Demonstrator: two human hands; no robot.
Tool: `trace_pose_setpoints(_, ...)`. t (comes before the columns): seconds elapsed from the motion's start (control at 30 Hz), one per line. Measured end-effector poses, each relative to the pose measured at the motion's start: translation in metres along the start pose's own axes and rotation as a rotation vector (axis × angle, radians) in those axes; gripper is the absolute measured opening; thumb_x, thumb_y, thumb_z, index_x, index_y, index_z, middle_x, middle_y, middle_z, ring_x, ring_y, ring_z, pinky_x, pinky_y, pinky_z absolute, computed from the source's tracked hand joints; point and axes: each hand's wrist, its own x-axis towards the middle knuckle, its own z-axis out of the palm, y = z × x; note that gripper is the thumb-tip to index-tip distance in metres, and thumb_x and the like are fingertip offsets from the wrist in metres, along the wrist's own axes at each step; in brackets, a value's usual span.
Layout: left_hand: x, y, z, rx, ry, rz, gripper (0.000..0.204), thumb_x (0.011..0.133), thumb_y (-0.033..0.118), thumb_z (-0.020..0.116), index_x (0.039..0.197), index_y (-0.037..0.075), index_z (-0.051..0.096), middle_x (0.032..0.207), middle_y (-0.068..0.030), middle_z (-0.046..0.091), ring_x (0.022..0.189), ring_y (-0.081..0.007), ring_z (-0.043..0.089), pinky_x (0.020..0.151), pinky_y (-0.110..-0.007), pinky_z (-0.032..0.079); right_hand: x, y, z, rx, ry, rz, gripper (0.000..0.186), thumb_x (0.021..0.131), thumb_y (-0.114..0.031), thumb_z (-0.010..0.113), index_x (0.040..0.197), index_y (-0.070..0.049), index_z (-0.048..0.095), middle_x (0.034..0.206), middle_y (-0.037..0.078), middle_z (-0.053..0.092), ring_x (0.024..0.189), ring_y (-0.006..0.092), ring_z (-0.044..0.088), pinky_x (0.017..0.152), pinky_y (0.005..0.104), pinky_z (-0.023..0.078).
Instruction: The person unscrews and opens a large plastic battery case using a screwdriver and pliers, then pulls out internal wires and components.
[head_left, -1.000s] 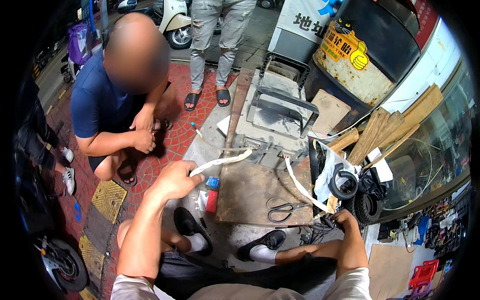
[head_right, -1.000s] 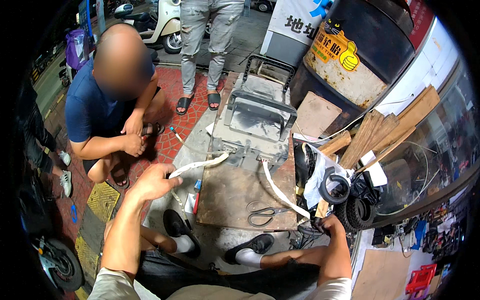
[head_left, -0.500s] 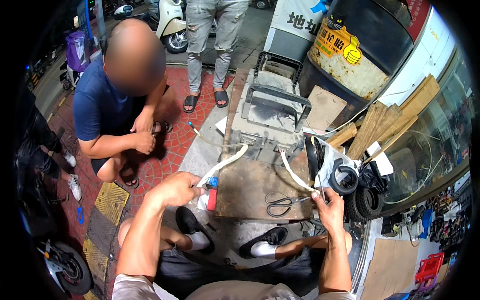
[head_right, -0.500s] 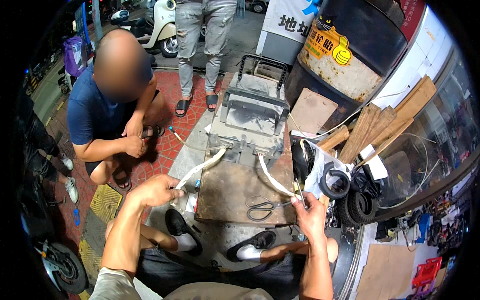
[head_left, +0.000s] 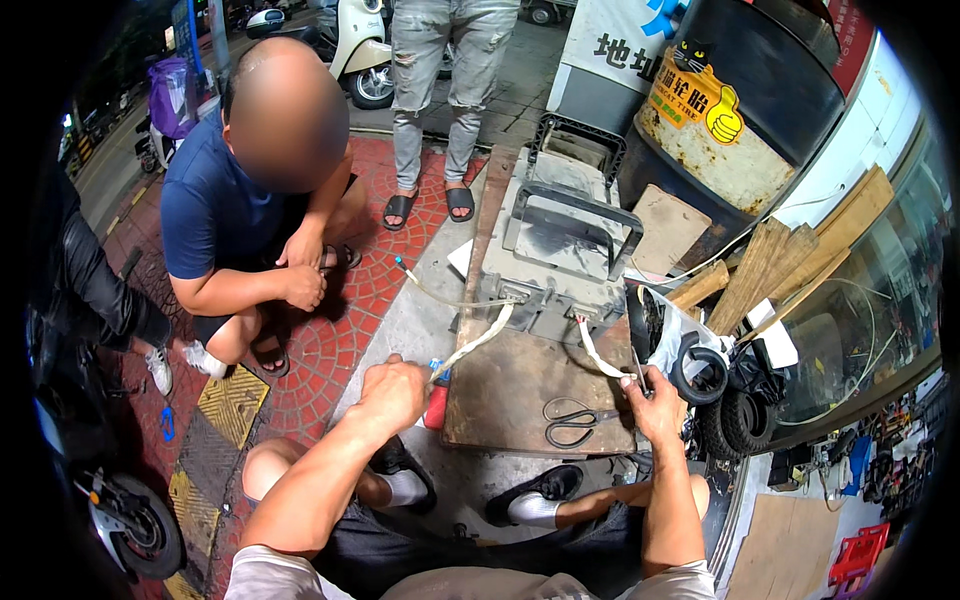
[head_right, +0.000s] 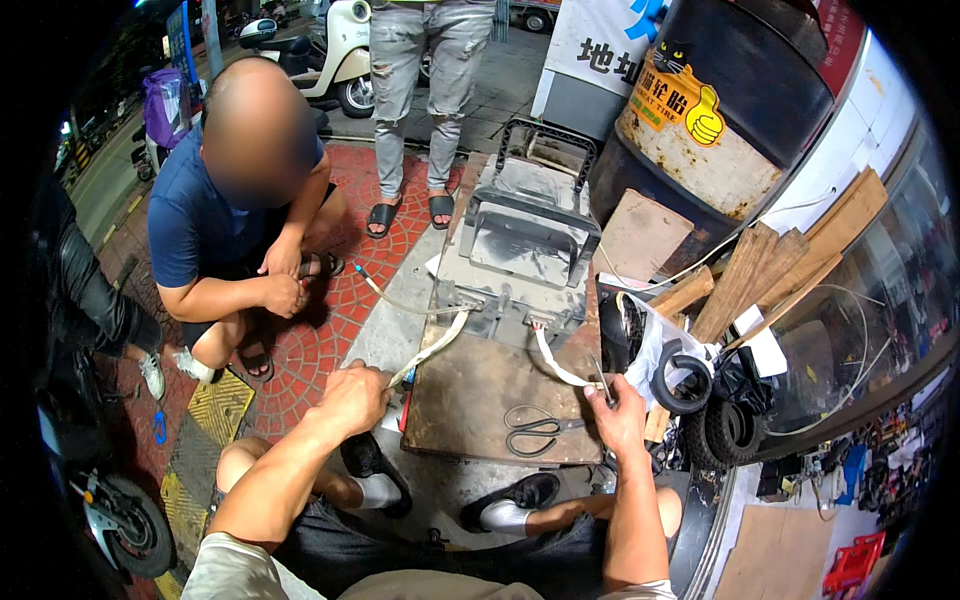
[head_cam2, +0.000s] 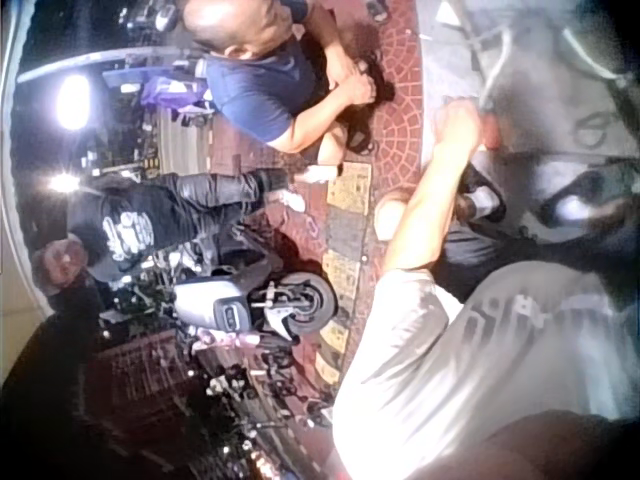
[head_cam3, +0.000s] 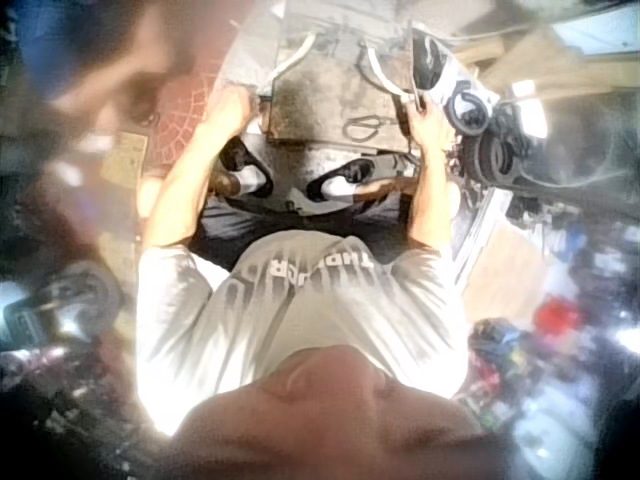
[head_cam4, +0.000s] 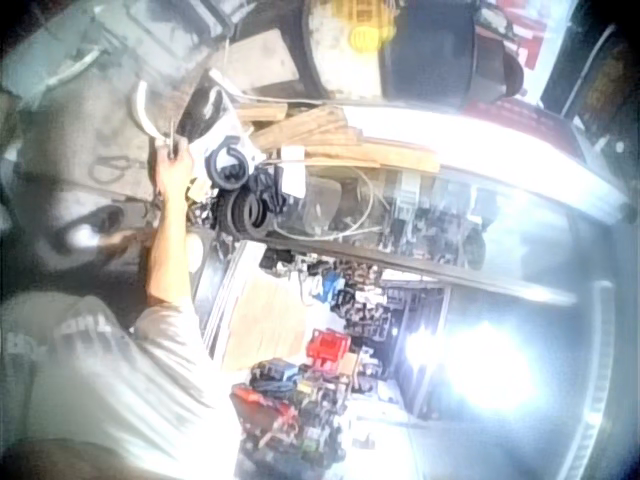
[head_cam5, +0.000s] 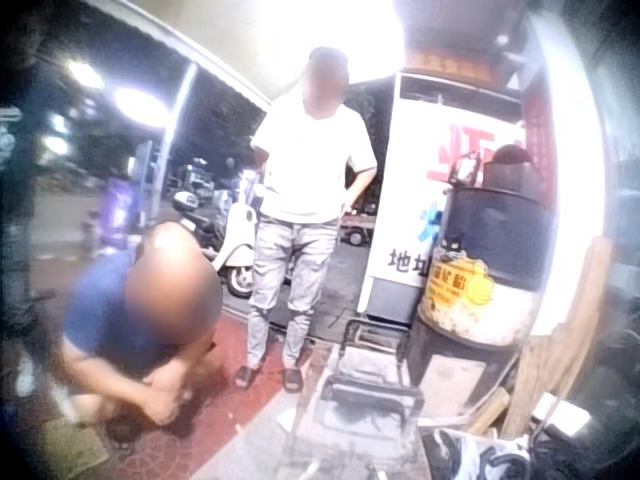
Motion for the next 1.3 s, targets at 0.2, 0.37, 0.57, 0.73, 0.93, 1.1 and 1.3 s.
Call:
trace_pose_setpoints(0.2, -0.004, 0.012, -0.025, -0.144, -0.173, -0.100, 0.028, 0.099, 0.029, 0.069, 0.110, 0.005, 0.079, 0.100, -0.0270, 0.076, 0.105, -0.0468, 0.072, 0.094, -0.057, 0.055, -0.011, -0.001, -0.004, 0.066, 0.000, 0.046, 0.033, 0.095, -0.020, 0.079, 0.121, -0.001, 0.075, 0.090, 0.012, 0.075, 0.084, 0.0195, 0.067, 0.083, 0.0369, 0.055)
trace_pose_setpoints(0.37, -0.010, 0.008, -0.044, -0.168, -0.189, -0.078, 0.029, 0.099, 0.030, 0.070, 0.111, 0.005, 0.079, 0.101, -0.0278, 0.076, 0.104, -0.0480, 0.072, 0.092, -0.058, 0.054, -0.021, 0.011, -0.001, 0.138, 0.026, 0.006, 0.043, 0.094, -0.013, 0.076, 0.134, 0.001, 0.070, 0.087, 0.008, 0.072, 0.082, 0.0161, 0.064, 0.083, 0.0349, 0.054)
trace_pose_setpoints(0.57, -0.019, -0.005, -0.062, -0.196, -0.022, 0.045, 0.026, 0.098, 0.027, 0.070, 0.105, 0.003, 0.077, 0.092, -0.0256, 0.073, 0.096, -0.0493, 0.070, 0.085, -0.060, 0.053, -0.033, 0.015, 0.002, 0.244, 0.108, 0.063, 0.058, 0.094, -0.002, 0.072, 0.150, 0.005, 0.058, 0.082, 0.001, 0.063, 0.077, 0.0091, 0.057, 0.076, 0.0269, 0.050)
trace_pose_setpoints(0.73, -0.027, 0.002, -0.085, -0.202, 0.045, 0.064, 0.023, 0.100, 0.024, 0.067, 0.104, 0.003, 0.077, 0.092, -0.0235, 0.075, 0.100, -0.0467, 0.068, 0.090, -0.058, 0.052, -0.047, 0.012, 0.006, 0.289, 0.209, 0.073, 0.060, 0.095, -0.001, 0.072, 0.153, 0.004, 0.056, 0.080, -0.002, 0.056, 0.074, 0.0082, 0.052, 0.071, 0.0259, 0.047)
trace_pose_setpoints(0.93, -0.028, 0.008, -0.071, -0.423, -0.177, 0.020, 0.028, 0.103, 0.029, 0.068, 0.104, 0.002, 0.073, 0.086, -0.0249, 0.071, 0.085, -0.0459, 0.070, 0.078, -0.055, 0.052, -0.055, 0.000, 0.006, 0.224, 0.236, 0.060, 0.059, 0.095, -0.003, 0.072, 0.152, 0.003, 0.057, 0.081, -0.001, 0.060, 0.074, 0.0094, 0.054, 0.071, 0.0264, 0.048)
trace_pose_setpoints(1.1, -0.022, 0.005, -0.035, -0.533, -0.263, 0.103, 0.026, 0.103, 0.027, 0.071, 0.111, 0.003, 0.075, 0.090, -0.0214, 0.075, 0.086, -0.0349, 0.074, 0.080, -0.047, 0.056, -0.059, -0.012, 0.002, 0.249, 0.243, 0.107, 0.056, 0.096, -0.002, 0.073, 0.150, 0.006, 0.059, 0.080, -0.002, 0.058, 0.076, 0.0085, 0.053, 0.076, 0.0248, 0.047)
trace_pose_setpoints(1.3, 0.005, -0.023, -0.072, -0.470, -0.270, 0.161, 0.027, 0.098, 0.020, 0.071, 0.115, 0.003, 0.081, 0.107, -0.0215, 0.081, 0.099, -0.0312, 0.077, 0.093, -0.042, 0.059, -0.053, -0.026, -0.022, 0.276, 0.341, 0.056, 0.031, 0.099, -0.006, 0.073, 0.127, 0.007, 0.072, 0.083, -0.004, 0.059, 0.077, 0.0074, 0.052, 0.074, 0.0252, 0.046)
